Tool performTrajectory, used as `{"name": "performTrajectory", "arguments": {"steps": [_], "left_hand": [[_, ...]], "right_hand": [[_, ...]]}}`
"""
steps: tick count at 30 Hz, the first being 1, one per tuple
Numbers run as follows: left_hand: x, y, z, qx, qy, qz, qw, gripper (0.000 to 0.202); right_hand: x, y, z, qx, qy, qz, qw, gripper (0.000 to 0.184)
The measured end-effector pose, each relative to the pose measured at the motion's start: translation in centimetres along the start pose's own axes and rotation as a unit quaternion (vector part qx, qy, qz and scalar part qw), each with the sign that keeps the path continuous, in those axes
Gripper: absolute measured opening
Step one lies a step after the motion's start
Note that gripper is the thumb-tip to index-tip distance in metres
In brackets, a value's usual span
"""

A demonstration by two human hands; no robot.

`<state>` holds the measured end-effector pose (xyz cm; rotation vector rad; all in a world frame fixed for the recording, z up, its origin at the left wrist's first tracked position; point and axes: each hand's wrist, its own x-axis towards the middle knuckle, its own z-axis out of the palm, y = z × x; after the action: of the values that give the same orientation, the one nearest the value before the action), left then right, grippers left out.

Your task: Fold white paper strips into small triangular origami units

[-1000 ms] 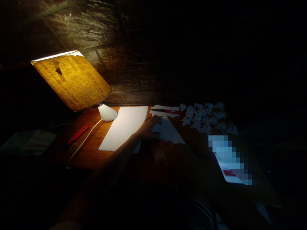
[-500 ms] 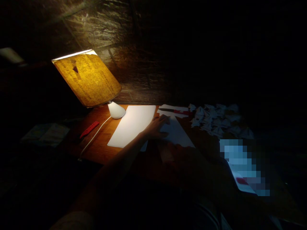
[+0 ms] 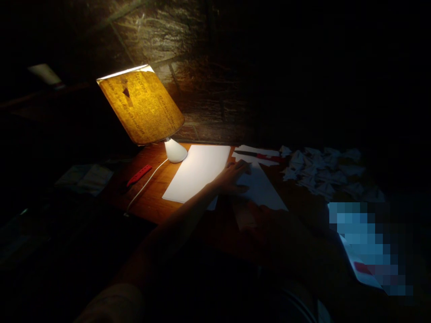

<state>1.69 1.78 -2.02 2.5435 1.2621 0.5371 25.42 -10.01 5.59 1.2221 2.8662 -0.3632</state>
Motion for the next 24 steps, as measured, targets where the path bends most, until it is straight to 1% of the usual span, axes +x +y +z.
{"name": "performTrajectory", "arguments": {"steps": [6,11,13,15,16,17,18,19,20,21,22,24], "left_hand": [[0.1,-0.1,0.3,-0.011,0.011,-0.006,1.0,0.054],[0.1,-0.3,0.5,-0.023,0.011,-0.012,1.0,0.053],[0.1,-0.7,0.5,-0.059,0.016,-0.021,0.998,0.055],[0.3,-1.2,0.5,-0.143,0.044,-0.038,0.988,0.058],[0.4,-1.5,0.6,-0.205,0.072,-0.052,0.975,0.056],[0.5,-1.8,0.7,-0.279,0.104,-0.069,0.952,0.053],[0.7,-2.0,0.8,-0.36,0.14,-0.089,0.918,0.049],[0.9,-2.2,0.9,-0.428,0.161,-0.106,0.883,0.046],[1.1,-2.4,1.0,-0.478,0.179,-0.121,0.852,0.044],[1.3,-2.5,1.1,-0.509,0.2,-0.132,0.827,0.042],[1.5,-2.5,1.2,-0.527,0.211,-0.136,0.812,0.04],[1.8,-2.3,1.2,-0.534,0.226,-0.143,0.802,0.035]], "right_hand": [[-0.1,0.2,0.0,0.026,0.0,-0.006,1.0,0.042],[0.1,0.9,-0.2,0.051,0.009,-0.001,0.999,0.041],[0.5,1.4,-0.5,0.058,0.02,0.014,0.998,0.041],[1.2,2.0,-0.8,0.061,0.04,0.041,0.997,0.041],[1.6,2.4,-1.0,0.062,0.053,0.057,0.995,0.039],[2.2,2.8,-1.1,0.062,0.065,0.074,0.993,0.037],[3.0,3.2,-1.1,0.062,0.074,0.092,0.991,0.035],[3.8,3.7,-1.0,0.069,0.087,0.116,0.987,0.033],[4.7,4.1,-0.8,0.104,0.111,0.16,0.975,0.031],[5.7,4.4,-0.6,0.142,0.127,0.184,0.964,0.029],[6.7,4.6,-0.3,0.169,0.124,0.185,0.96,0.031],[8.5,4.3,0.4,0.175,0.127,0.195,0.957,0.038]]}}
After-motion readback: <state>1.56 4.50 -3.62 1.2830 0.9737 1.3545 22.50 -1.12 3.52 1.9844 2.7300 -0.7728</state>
